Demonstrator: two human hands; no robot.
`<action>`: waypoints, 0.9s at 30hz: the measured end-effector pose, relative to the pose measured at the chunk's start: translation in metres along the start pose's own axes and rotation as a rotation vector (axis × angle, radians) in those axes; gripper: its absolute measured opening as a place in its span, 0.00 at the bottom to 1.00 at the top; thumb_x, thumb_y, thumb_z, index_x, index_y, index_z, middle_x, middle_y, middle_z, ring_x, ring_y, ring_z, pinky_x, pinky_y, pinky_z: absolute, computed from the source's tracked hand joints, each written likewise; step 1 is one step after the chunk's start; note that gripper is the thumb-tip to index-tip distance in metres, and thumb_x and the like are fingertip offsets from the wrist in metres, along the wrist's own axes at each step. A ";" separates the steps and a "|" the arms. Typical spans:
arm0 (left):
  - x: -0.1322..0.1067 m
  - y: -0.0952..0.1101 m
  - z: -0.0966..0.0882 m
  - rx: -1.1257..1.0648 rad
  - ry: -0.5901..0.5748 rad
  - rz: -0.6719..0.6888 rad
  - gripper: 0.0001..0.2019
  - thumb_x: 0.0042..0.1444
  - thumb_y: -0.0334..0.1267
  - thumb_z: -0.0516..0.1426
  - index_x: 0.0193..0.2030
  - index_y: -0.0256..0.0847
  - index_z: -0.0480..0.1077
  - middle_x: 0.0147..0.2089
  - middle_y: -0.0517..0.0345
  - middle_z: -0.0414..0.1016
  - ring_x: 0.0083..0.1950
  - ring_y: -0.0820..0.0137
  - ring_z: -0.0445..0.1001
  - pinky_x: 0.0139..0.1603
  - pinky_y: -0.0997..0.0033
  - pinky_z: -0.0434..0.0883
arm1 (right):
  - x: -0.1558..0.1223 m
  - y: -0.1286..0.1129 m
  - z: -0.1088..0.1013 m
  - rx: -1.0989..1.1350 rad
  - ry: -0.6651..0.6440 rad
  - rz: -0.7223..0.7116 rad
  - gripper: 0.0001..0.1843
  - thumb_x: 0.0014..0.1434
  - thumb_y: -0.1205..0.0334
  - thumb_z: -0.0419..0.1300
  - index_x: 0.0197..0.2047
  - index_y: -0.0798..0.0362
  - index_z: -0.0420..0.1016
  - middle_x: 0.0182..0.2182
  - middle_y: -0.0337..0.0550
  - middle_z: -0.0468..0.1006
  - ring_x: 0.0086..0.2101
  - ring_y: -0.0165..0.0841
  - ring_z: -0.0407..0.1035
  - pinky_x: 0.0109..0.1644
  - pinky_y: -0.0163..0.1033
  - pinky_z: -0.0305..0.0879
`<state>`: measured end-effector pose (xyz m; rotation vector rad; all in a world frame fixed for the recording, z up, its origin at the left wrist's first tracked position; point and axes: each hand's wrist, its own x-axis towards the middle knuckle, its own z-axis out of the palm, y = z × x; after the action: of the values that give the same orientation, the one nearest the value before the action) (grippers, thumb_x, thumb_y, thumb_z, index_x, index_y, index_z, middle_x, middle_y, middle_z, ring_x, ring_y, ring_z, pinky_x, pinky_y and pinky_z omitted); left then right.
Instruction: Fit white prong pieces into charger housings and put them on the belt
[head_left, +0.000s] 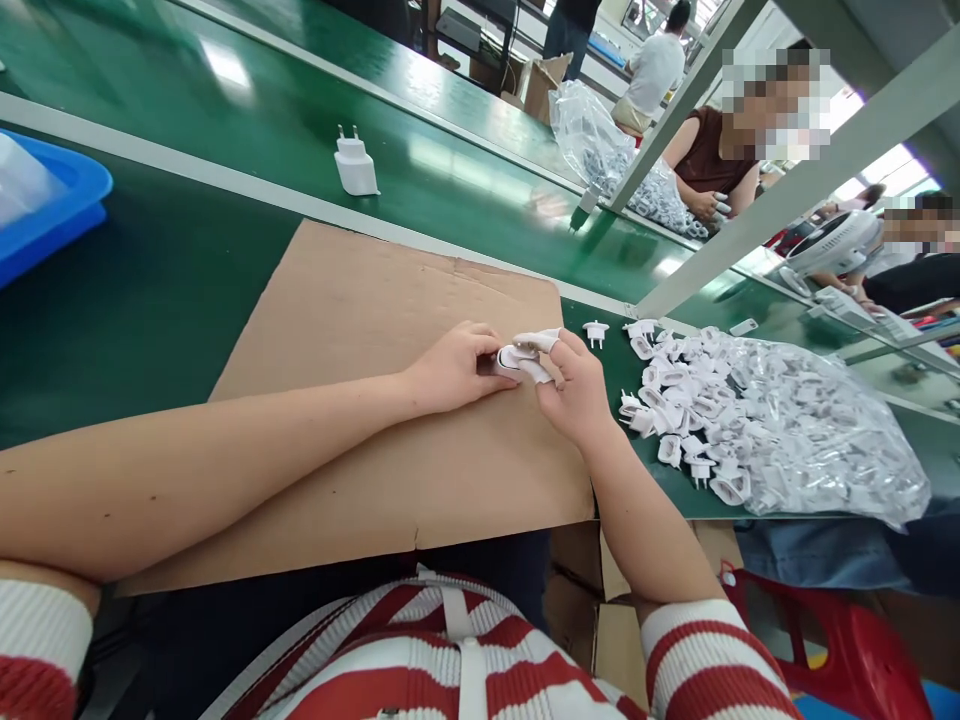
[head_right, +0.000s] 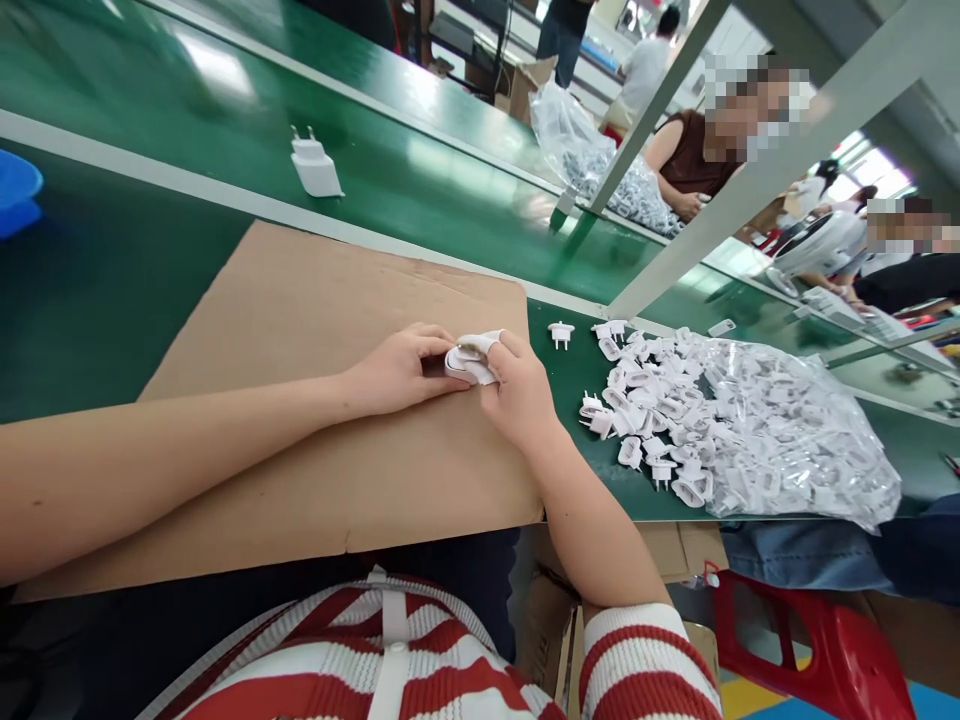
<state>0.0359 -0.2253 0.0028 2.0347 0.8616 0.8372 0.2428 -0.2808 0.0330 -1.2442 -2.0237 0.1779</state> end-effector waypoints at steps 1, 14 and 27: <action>0.000 0.000 0.000 -0.004 0.000 -0.001 0.19 0.57 0.56 0.66 0.42 0.42 0.83 0.44 0.51 0.78 0.52 0.55 0.75 0.54 0.56 0.73 | 0.001 0.000 0.001 0.004 -0.008 -0.003 0.18 0.62 0.70 0.58 0.53 0.48 0.80 0.47 0.48 0.83 0.47 0.41 0.78 0.51 0.46 0.76; 0.001 -0.004 0.000 -0.020 -0.004 0.005 0.16 0.56 0.52 0.65 0.37 0.41 0.81 0.44 0.50 0.77 0.49 0.56 0.76 0.50 0.57 0.73 | 0.004 -0.004 0.003 0.140 0.069 0.065 0.13 0.64 0.67 0.62 0.50 0.46 0.82 0.44 0.42 0.86 0.44 0.37 0.79 0.51 0.44 0.77; 0.002 -0.003 0.001 0.007 0.006 0.003 0.12 0.56 0.48 0.67 0.36 0.41 0.81 0.43 0.51 0.77 0.50 0.55 0.75 0.51 0.56 0.73 | 0.011 -0.009 -0.005 -0.010 -0.039 0.102 0.18 0.58 0.72 0.59 0.47 0.46 0.84 0.43 0.41 0.86 0.44 0.39 0.80 0.53 0.47 0.77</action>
<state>0.0368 -0.2225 -0.0001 2.0415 0.8657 0.8431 0.2366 -0.2778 0.0470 -1.3608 -1.9979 0.2425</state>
